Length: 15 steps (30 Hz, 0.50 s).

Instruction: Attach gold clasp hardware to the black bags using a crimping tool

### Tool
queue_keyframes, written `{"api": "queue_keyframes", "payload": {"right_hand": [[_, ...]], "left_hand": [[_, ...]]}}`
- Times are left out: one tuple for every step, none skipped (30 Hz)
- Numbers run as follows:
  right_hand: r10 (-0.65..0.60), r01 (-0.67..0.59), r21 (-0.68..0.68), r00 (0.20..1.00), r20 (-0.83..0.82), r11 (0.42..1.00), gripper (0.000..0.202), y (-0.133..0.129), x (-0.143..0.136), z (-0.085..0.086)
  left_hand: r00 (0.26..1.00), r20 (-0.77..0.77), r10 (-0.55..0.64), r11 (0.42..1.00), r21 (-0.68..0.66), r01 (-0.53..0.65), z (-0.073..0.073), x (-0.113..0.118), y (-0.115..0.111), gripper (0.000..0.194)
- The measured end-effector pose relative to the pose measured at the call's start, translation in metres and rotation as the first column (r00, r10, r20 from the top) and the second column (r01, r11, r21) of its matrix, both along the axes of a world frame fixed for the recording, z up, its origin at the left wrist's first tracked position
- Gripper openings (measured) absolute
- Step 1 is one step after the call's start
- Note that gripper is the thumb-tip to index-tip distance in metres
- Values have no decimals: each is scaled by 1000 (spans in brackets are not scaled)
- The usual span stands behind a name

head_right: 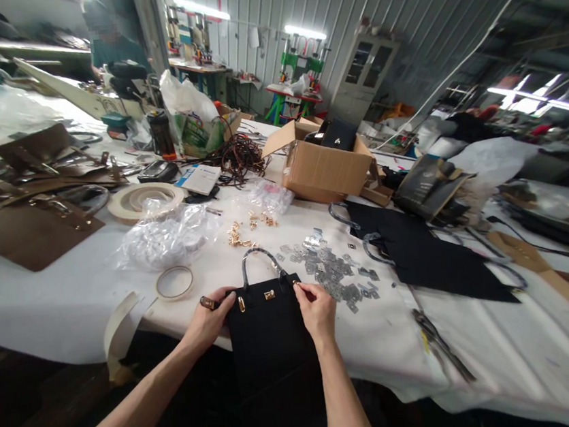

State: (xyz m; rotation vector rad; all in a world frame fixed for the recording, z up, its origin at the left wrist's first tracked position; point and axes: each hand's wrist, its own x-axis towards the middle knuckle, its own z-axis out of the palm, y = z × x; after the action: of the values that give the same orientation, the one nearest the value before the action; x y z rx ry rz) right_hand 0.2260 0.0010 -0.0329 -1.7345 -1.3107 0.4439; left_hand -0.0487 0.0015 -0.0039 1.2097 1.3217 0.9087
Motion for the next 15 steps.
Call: {"api": "queue_keyframes", "payload": {"right_hand": [[0, 0, -8, 1000, 7, 1000, 37, 0, 0, 0], [1, 0, -14, 1000, 14, 1000, 36, -1, 0, 0], [1, -1, -15, 1000, 24, 1000, 36, -1, -1, 0], [0, 0, -10, 999, 40, 1000, 36, -2, -2, -1], [-1, 1, 0, 998, 60, 1000, 36, -2, -3, -1], [-1, 0, 12, 997, 80, 1000, 36, -3, -4, -1], [-2, -1, 23, 995, 98, 1000, 36, -4, -5, 0], [-1, -3, 32, 994, 112, 999, 36, -4, -7, 0], [1, -5, 36, 993, 118, 999, 35, -5, -8, 0], [4, -8, 37, 993, 118, 999, 35, -6, -9, 1], [7, -11, 37, 993, 114, 999, 34, -6, -10, 1], [7, -12, 41, 994, 111, 999, 34, -6, -11, 1], [5, -11, 48, 994, 109, 999, 33, -7, -12, 1], [1, -7, 56, 994, 109, 998, 34, -7, -12, 1], [-4, -3, 65, 994, 112, 998, 34, -6, -13, 1]], "left_hand": [[1000, -2, 4, 1000, -1, -4, -1, 0, 0, 42], [1000, -3, 7, 1000, -2, -7, -2, 1, 0, 42], [1000, -5, 10, 1000, -2, -10, -3, 1, -1, 41], [1000, -8, 8, 1000, -4, -8, -3, 1, -2, 40], [1000, -14, 7, 1000, -9, -7, -2, 0, -3, 41], [1000, -25, -1, 1000, -16, 1, 0, -1, -5, 42], [999, -50, -9, 1000, -10, 9, 4, -2, -6, 43], [995, -99, -9, 1000, 24, 12, 10, -4, -7, 46], [985, -172, 7, 995, 100, 10, 18, -6, -6, 50], [964, -262, 47, 977, 214, 10, 27, -7, -4, 54], [931, -349, 108, 937, 348, 21, 36, -7, 0, 56], [893, -415, 173, 877, 477, 51, 45, -6, 7, 53], [862, -458, 218, 814, 573, 99, 53, -2, 16, 47], [847, -486, 215, 765, 623, 163, 60, 4, 27, 38], [843, -514, 159, 727, 638, 252, 64, 13, 40, 30]]}}
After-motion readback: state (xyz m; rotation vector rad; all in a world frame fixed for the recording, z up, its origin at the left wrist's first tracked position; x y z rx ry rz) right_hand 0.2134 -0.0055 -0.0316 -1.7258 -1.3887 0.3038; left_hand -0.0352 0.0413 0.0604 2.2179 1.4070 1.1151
